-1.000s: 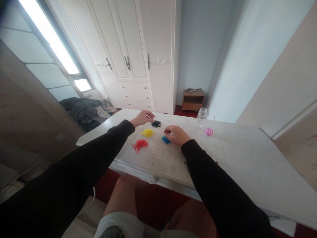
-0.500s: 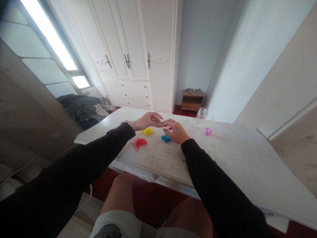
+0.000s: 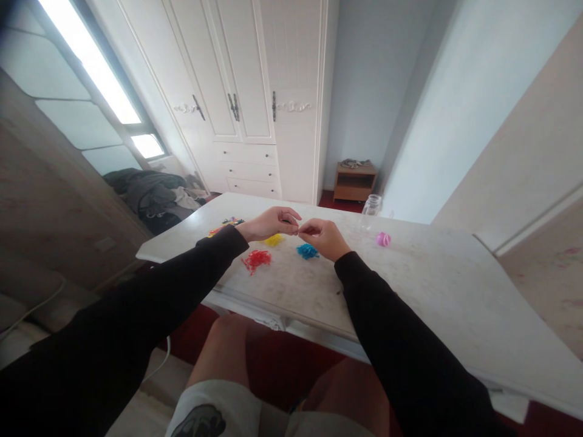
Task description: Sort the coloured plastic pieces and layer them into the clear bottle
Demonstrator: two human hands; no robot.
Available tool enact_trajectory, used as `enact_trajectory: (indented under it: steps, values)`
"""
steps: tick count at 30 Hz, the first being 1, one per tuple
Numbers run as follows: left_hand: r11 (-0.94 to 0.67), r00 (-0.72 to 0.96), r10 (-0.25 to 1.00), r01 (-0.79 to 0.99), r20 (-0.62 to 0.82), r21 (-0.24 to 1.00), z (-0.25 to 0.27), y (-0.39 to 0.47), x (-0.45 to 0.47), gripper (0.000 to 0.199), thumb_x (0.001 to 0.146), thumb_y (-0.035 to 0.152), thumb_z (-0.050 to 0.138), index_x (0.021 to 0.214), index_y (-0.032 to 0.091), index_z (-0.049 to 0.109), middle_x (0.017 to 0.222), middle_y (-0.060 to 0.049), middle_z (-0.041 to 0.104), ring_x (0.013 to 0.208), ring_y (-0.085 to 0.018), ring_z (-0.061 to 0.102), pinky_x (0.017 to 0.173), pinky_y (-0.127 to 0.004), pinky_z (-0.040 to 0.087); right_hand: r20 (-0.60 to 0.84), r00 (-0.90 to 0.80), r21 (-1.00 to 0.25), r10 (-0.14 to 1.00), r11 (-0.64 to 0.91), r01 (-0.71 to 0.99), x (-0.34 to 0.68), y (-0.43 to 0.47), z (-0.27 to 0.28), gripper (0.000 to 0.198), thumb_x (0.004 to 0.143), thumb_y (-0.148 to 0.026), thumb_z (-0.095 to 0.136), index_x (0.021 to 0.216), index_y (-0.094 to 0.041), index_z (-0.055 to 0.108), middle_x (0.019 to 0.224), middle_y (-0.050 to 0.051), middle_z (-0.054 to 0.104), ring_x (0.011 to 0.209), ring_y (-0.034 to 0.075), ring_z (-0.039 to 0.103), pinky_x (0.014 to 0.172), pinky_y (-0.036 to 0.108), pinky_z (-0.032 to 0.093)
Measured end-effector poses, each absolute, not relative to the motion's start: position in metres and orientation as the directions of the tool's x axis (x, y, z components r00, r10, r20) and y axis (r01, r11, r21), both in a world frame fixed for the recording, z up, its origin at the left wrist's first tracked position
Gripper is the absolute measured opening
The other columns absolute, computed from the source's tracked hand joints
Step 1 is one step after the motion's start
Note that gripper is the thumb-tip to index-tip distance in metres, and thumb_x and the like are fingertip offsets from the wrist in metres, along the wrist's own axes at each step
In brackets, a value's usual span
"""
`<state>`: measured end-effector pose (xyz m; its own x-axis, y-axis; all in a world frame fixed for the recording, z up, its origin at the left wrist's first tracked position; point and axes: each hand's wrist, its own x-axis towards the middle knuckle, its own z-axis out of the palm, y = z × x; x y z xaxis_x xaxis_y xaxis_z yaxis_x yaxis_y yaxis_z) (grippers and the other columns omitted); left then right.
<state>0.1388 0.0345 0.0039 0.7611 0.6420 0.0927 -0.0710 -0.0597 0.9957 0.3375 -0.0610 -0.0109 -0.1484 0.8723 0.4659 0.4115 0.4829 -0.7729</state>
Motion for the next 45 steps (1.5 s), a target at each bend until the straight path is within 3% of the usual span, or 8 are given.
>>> enact_trajectory:
  steps: [5, 10, 14, 20, 27, 31, 37, 45]
  values:
    - [-0.058, 0.774, 0.63, -0.037, 0.065, 0.998, 0.003, 0.029, 0.137, 0.044, 0.064, 0.02, 0.096, 0.098, 0.01, 0.07, 0.082, -0.006, 0.077, 0.074, -0.016, 0.075, 0.081, -0.034, 0.061, 0.422, -0.157, -0.798, 0.893, 0.448, 0.403, 0.341, -0.058, -0.014, 0.016, 0.078, -0.034, 0.074, 0.082, -0.018, 0.075, 0.079, 0.006, 0.079, 0.074, 0.021, 0.072, 0.072, 0.035, 0.06]
    - [-0.055, 0.654, 0.756, 0.008, 0.037, 0.998, 0.016, 0.028, 0.112, 0.031, 0.075, 0.024, 0.09, 0.094, 0.011, 0.07, 0.085, -0.007, 0.076, 0.079, -0.017, 0.076, 0.083, -0.031, 0.061, 0.411, -0.166, -0.681, 0.897, 0.422, 0.598, 0.349, -0.056, -0.014, 0.011, 0.073, -0.018, 0.069, 0.082, -0.017, 0.075, 0.07, 0.003, 0.075, 0.064, 0.016, 0.066, 0.064, 0.029, 0.054]
    - [-0.122, 0.394, 0.912, -0.011, 0.117, 0.992, 0.019, 0.039, 0.07, 0.021, 0.084, 0.027, 0.08, 0.092, 0.014, 0.066, 0.08, -0.003, 0.072, 0.07, -0.012, 0.071, 0.077, -0.027, 0.059, 0.396, -0.269, -0.551, 0.878, 0.462, 0.695, 0.351, -0.057, -0.014, 0.015, 0.07, -0.01, 0.067, 0.08, -0.017, 0.076, 0.07, 0.002, 0.074, 0.064, 0.015, 0.065, 0.064, 0.026, 0.049]
    - [-0.223, 0.066, 0.974, 0.16, 0.215, 0.962, 0.005, 0.06, -0.006, 0.022, 0.073, 0.029, 0.079, 0.082, 0.015, 0.064, 0.068, 0.001, 0.065, 0.062, -0.012, 0.065, 0.069, -0.028, 0.057, 0.364, -0.319, -0.474, 0.875, 0.469, 0.746, 0.352, -0.058, -0.011, 0.015, 0.07, -0.009, 0.067, 0.078, -0.018, 0.076, 0.07, 0.002, 0.073, 0.065, 0.015, 0.063, 0.064, 0.026, 0.047]
    - [-0.294, 0.128, 0.952, 0.624, 0.277, 0.724, -0.016, 0.056, -0.056, 0.018, 0.069, 0.032, 0.081, 0.075, 0.017, 0.076, 0.064, -0.002, 0.07, 0.062, -0.016, 0.061, 0.061, -0.026, 0.044, 0.43, -0.34, -0.432, 0.836, 0.521, 0.736, 0.355, -0.058, -0.012, 0.013, 0.076, -0.016, 0.065, 0.083, -0.016, 0.076, 0.088, 0.008, 0.073, 0.072, 0.018, 0.063, 0.068, 0.03, 0.049]
    - [-0.342, 0.206, 0.937, 0.696, 0.281, 0.631, -0.021, 0.055, -0.062, 0.016, 0.069, 0.034, 0.08, 0.074, 0.019, 0.079, 0.07, -0.003, 0.074, 0.069, -0.018, 0.062, 0.065, -0.026, 0.043, 0.437, -0.333, -0.436, 0.836, 0.521, 0.734, 0.356, -0.056, -0.015, 0.015, 0.078, -0.018, 0.064, 0.085, -0.016, 0.077, 0.09, 0.008, 0.07, 0.073, 0.018, 0.063, 0.068, 0.031, 0.049]
    - [-0.335, 0.207, 0.94, 0.724, 0.273, 0.604, -0.027, 0.058, -0.062, 0.023, 0.062, 0.036, 0.084, 0.078, 0.02, 0.082, 0.071, -0.004, 0.071, 0.065, -0.019, 0.057, 0.066, -0.029, 0.041, 0.42, -0.323, -0.46, 0.848, 0.506, 0.73, 0.356, -0.057, -0.015, 0.016, 0.078, -0.016, 0.062, 0.084, -0.016, 0.077, 0.091, 0.009, 0.071, 0.071, 0.017, 0.063, 0.068, 0.031, 0.05]
    - [-0.395, 0.305, 0.916, 0.794, 0.259, 0.463, -0.033, 0.062, -0.063, 0.035, 0.073, 0.052, 0.071, 0.078, 0.02, 0.083, 0.079, -0.007, 0.074, 0.072, -0.022, 0.062, 0.067, -0.031, 0.042, 0.436, -0.339, -0.44, 0.834, 0.526, 0.728, 0.355, -0.056, -0.015, 0.015, 0.078, -0.014, 0.062, 0.082, -0.015, 0.076, 0.089, 0.008, 0.07, 0.071, 0.016, 0.063, 0.067, 0.03, 0.05]
